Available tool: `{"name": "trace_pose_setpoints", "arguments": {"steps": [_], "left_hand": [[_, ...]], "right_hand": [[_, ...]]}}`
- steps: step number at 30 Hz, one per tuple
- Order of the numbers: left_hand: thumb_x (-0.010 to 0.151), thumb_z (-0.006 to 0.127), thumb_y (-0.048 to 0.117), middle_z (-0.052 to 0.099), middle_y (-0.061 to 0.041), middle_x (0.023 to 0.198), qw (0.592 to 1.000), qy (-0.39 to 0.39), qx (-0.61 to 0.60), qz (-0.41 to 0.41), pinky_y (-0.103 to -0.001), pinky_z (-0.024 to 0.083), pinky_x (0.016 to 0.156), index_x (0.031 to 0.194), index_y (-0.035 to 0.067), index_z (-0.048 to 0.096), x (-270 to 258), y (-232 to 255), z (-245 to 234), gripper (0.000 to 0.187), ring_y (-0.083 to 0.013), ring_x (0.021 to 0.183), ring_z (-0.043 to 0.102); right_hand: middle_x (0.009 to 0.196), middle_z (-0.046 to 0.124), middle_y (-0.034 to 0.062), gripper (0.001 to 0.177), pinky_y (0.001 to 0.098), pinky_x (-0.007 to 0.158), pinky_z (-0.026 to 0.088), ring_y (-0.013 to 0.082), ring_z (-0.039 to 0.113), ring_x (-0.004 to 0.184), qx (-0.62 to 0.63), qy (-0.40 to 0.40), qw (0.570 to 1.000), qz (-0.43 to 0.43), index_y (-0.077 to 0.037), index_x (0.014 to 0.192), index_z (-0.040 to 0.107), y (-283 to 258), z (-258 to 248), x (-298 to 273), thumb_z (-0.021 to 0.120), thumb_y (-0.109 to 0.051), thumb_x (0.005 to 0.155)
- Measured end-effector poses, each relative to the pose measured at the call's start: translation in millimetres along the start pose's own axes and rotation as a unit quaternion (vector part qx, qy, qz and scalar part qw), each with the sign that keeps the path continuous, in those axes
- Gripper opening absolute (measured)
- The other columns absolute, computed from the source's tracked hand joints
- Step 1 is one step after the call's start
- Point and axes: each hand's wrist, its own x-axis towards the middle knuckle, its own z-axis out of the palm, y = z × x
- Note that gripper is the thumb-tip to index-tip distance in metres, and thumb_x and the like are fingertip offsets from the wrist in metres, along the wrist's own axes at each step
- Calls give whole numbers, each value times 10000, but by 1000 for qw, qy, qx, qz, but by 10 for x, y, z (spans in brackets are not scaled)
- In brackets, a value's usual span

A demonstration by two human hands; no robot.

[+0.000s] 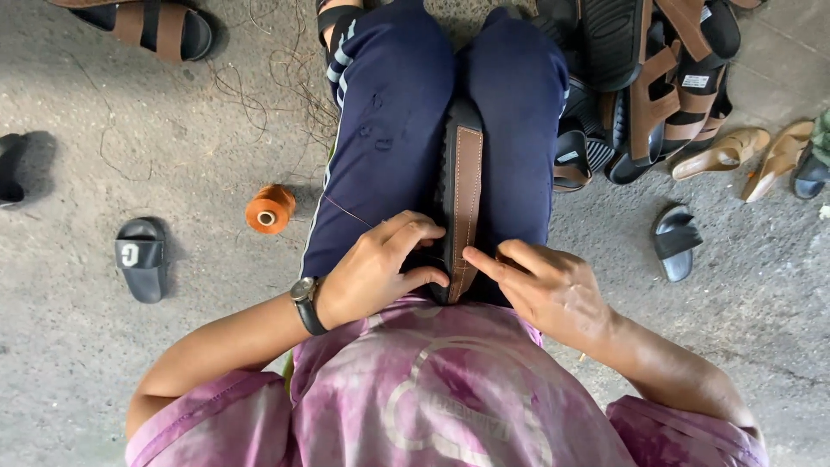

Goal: Hand-stitching the leather straps of a sandal using a needle and orange thread.

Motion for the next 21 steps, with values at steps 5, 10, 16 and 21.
{"name": "trace_pose_setpoints", "arguments": {"steps": [5, 10, 16, 21], "left_hand": [[759, 870, 241, 648, -110, 1033, 1000, -2, -14, 4, -365, 620, 770, 1148, 28, 635, 28, -29, 30, 502, -268, 881, 730], [750, 881, 242, 641, -127, 1012, 999, 7, -25, 31, -387, 605, 807, 1133, 13, 646, 50, -56, 70, 504, -306, 909, 722], [729, 889, 252, 651, -141, 1000, 996, 40, -45, 66, -413, 595, 843, 1111, 13, 656, 43, -177, 198, 508, -339, 944, 714], [760, 819, 393, 630, -136, 1090, 995, 49, 46, 76, -389, 609, 811, 1124, 43, 609, -8, -78, 164, 548, -323, 967, 707]], "right_hand": [[916, 584, -2, 447, 265, 532, 565, 129, 626, 621, -121, -1, 993, -13, -279, 1347, 637, -100, -91, 23, 543, -145, 931], [897, 563, -16, 420, 230, 503, 529, 111, 576, 588, -216, -3, 976, -34, -270, 1280, 650, -208, -173, 40, 535, -134, 899], [872, 568, 11, 262, 296, 474, 525, 178, 610, 587, -124, 53, 990, -43, -157, 1154, 639, -93, 444, -40, 532, -134, 915], [927, 675, 111, 169, 341, 531, 567, 286, 703, 656, 6, 98, 995, -33, -38, 1065, 675, 14, 594, -107, 639, -151, 945]]}}
